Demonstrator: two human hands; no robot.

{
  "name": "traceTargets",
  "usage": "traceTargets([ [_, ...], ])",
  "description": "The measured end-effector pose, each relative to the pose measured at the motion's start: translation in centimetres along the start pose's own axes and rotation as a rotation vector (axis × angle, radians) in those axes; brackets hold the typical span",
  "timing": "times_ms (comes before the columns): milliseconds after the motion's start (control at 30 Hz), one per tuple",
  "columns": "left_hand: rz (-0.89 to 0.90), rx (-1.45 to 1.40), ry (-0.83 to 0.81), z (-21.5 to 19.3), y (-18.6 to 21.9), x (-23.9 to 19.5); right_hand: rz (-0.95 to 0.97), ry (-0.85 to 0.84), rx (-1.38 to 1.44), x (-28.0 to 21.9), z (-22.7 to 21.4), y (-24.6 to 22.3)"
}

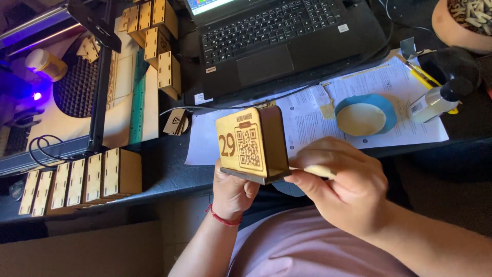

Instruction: The person is applying a clear varnish or coating to small laser-cut wooden signs using a paintbrush at a workstation.

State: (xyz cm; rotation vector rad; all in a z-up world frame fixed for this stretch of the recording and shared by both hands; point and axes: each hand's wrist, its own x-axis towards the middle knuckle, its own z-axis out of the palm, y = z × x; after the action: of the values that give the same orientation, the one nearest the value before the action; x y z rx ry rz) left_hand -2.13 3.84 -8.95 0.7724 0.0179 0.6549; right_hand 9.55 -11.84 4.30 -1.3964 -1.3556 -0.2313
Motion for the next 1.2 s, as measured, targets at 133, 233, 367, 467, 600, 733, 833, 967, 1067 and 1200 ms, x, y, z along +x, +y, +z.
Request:
traceTargets([
  [133,0.041,0.096,-0.056,2.5,0.8,0.7,0.073,0.016,0.14,-0.4,0.5,-0.3],
  [233,0.035,0.081,-0.085,3.5,1.0,1.1,-0.003,0.054,0.108,0.0,0.6,-0.6],
  [367,0.039,-0.046,0.01,4.1,-0.1,0.8,-0.079,0.024,0.068,0.3,0.0,0.0],
  [467,0.133,-0.07,0.158,4.9,-0.2,-0.5,-0.207,0.005,-0.004,1.6,-0.4,0.2],
  [600,0.585,1.172,0.12,8.9,5.3,-1.8,-0.347,-0.078,-0.174,2.4,-0.7,1.7],
  [733,0.792,1.895,-0.174,10.9,8.7,-1.5,-0.45,-0.154,-0.265,2.2,-0.5,2.7],
  [833,0.767,2.038,-0.2,9.9,8.5,-1.2,-0.447,-0.204,-0.317,1.8,-0.3,2.2],
  [967,0.514,2.251,-0.152,9.9,8.3,-1.4,-0.383,-0.314,-0.355,0.8,0.6,1.8],
  [1067,0.357,2.297,-0.089,8.2,7.8,-1.6,-0.388,-0.359,-0.371,1.1,0.3,2.4],
  [1200,0.202,2.098,0.022,5.9,7.4,-2.3,-0.107,-0.377,-0.156,2.5,-5.3,3.6],
])
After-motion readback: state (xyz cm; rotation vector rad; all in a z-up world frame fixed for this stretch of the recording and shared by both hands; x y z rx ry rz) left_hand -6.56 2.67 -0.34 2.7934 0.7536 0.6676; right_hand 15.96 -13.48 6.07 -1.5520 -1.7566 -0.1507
